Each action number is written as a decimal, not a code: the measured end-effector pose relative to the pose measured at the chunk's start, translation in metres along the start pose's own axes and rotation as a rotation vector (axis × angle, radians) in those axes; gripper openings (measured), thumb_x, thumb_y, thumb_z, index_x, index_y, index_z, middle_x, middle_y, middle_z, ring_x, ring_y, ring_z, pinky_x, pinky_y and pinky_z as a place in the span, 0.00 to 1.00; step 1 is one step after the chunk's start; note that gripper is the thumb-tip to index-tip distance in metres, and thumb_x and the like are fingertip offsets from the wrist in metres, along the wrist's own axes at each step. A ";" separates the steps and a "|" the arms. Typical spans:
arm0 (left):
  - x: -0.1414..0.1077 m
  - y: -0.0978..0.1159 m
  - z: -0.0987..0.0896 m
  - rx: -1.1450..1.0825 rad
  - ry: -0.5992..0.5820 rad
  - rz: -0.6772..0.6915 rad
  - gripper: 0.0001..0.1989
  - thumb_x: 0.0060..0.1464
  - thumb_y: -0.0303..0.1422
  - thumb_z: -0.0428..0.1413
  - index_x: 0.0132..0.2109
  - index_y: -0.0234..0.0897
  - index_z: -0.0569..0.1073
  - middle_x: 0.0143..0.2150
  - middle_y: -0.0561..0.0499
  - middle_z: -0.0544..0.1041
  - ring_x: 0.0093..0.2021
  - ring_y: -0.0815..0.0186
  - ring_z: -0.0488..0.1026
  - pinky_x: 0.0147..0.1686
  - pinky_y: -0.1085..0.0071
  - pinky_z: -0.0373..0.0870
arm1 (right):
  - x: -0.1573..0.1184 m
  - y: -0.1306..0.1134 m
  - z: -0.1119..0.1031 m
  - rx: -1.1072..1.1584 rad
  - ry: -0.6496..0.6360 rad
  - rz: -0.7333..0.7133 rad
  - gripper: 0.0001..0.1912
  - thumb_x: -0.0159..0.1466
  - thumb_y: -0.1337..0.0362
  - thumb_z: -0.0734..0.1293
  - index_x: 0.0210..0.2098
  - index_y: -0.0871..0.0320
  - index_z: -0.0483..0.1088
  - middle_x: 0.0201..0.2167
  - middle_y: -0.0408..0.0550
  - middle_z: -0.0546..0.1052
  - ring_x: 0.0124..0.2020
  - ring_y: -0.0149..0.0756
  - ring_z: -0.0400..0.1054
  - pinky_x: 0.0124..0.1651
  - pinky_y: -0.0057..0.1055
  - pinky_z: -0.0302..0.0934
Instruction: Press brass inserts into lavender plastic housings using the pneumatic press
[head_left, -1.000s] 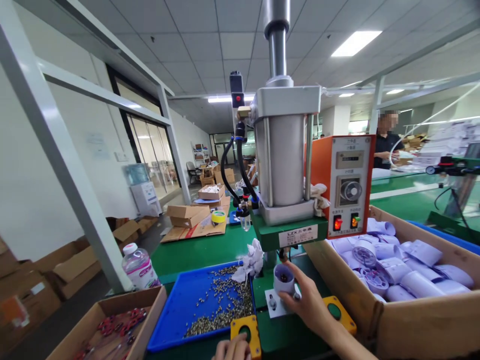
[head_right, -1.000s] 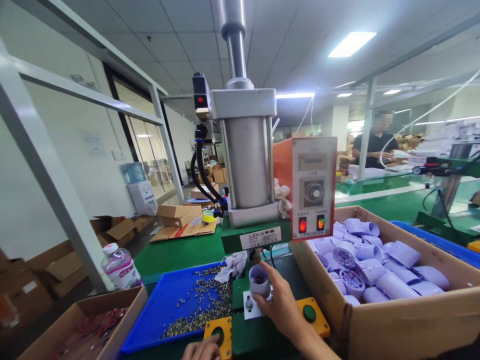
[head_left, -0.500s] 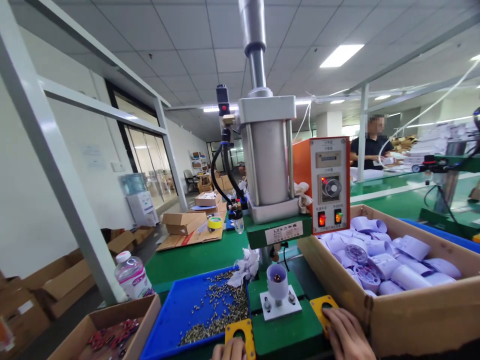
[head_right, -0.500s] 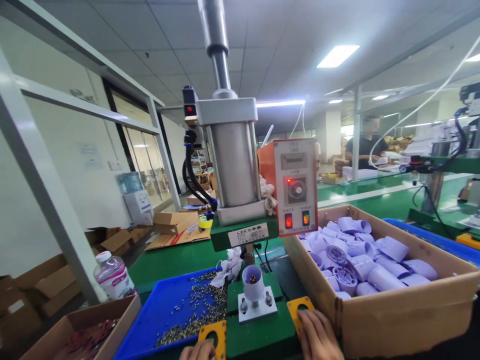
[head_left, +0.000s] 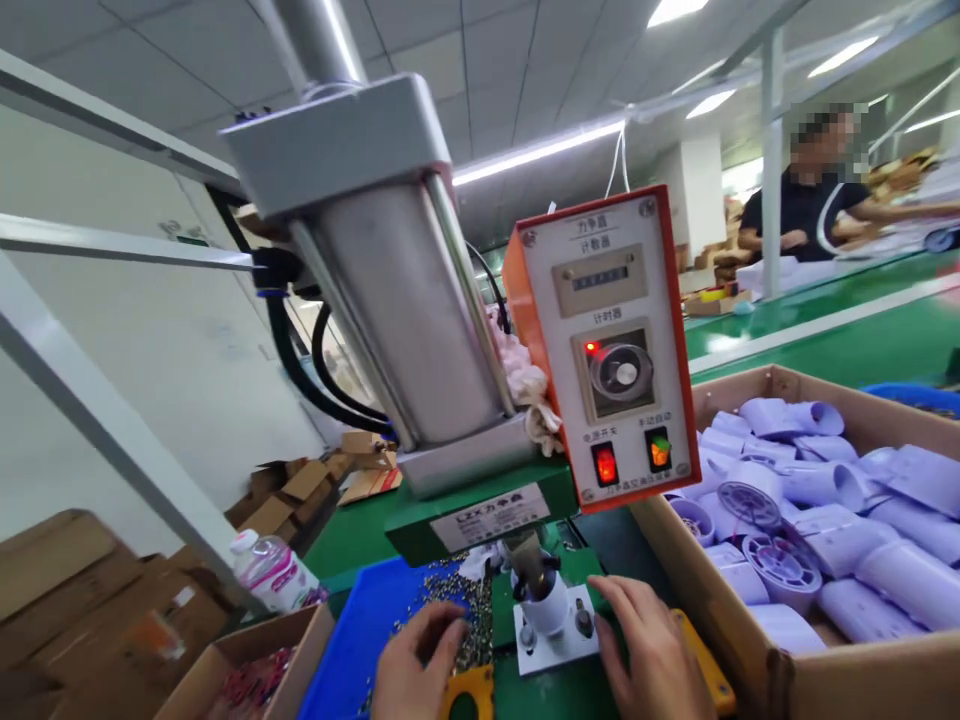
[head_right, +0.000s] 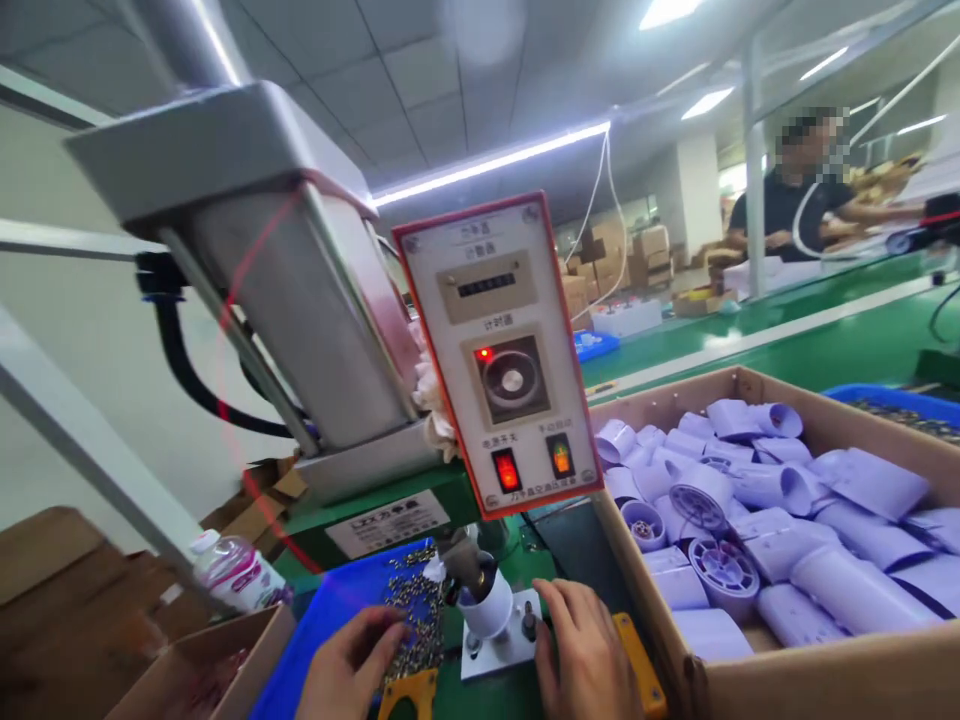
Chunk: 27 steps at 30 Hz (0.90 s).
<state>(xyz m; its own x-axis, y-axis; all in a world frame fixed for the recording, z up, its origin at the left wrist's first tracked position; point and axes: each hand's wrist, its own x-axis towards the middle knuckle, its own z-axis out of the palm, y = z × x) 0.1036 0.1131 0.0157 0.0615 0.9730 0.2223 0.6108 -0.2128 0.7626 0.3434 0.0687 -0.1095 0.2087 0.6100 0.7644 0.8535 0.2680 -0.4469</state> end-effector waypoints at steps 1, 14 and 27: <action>0.008 0.011 0.001 -0.029 -0.018 -0.010 0.13 0.41 0.43 0.59 0.31 0.39 0.78 0.31 0.49 0.81 0.34 0.59 0.78 0.36 0.70 0.74 | -0.001 -0.001 0.000 0.021 -0.002 -0.004 0.17 0.63 0.66 0.63 0.52 0.53 0.64 0.43 0.50 0.75 0.44 0.41 0.72 0.42 0.36 0.71; 0.019 0.088 0.025 0.315 -0.274 0.229 0.06 0.52 0.32 0.52 0.35 0.38 0.74 0.38 0.49 0.79 0.41 0.63 0.75 0.44 0.68 0.66 | 0.043 -0.063 0.010 0.734 -0.124 0.163 0.41 0.56 0.71 0.65 0.66 0.54 0.45 0.62 0.53 0.64 0.62 0.41 0.60 0.62 0.39 0.59; 0.031 0.096 0.034 0.506 -0.402 0.408 0.08 0.49 0.29 0.53 0.38 0.37 0.74 0.41 0.48 0.78 0.45 0.61 0.73 0.47 0.66 0.66 | 0.037 -0.062 0.027 0.714 -0.067 0.247 0.39 0.56 0.71 0.66 0.65 0.55 0.51 0.58 0.54 0.70 0.58 0.42 0.66 0.59 0.38 0.61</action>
<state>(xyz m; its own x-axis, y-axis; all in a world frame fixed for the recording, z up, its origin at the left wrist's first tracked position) 0.1906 0.1261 0.0750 0.5836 0.8039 0.1145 0.7591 -0.5902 0.2745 0.2853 0.0949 -0.0661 0.3044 0.7530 0.5833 0.2645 0.5215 -0.8112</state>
